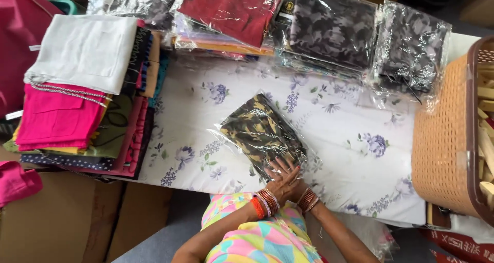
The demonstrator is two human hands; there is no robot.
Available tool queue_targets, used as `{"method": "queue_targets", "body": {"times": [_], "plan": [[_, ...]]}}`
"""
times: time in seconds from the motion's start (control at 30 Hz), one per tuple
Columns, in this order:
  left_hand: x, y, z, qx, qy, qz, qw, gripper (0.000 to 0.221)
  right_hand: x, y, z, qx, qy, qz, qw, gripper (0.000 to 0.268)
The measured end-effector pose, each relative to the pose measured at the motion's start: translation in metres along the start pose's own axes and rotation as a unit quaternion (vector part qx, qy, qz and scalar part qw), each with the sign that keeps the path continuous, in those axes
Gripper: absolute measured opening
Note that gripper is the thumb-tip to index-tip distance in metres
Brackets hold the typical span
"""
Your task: Fold and package clothes.
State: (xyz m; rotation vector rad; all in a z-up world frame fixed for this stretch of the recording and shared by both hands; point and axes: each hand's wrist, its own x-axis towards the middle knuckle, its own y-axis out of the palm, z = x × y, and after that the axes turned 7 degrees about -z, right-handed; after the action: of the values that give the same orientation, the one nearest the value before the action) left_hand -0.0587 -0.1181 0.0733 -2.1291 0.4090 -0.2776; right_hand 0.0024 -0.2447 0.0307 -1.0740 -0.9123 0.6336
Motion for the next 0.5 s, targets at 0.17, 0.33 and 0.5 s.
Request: {"method": "queue_targets", "body": {"times": [0.17, 0.33, 0.5], "plan": [[0.003, -0.025, -0.007, 0.011, 0.026, 0.048, 0.998, 0.078, -0.005, -0.026, -0.005, 0.108, 0.027, 0.033, 0.993, 0.078], [0.002, -0.04, -0.012, 0.036, 0.02, 0.033, 0.999, 0.066, 0.004, -0.048, -0.034, 0.133, 0.055, 0.064, 0.988, 0.081], [0.003, -0.036, -0.018, 0.091, 0.003, 0.056, 0.994, 0.058, 0.017, -0.042, -0.048, 0.087, 0.039, 0.072, 0.993, 0.076]]}}
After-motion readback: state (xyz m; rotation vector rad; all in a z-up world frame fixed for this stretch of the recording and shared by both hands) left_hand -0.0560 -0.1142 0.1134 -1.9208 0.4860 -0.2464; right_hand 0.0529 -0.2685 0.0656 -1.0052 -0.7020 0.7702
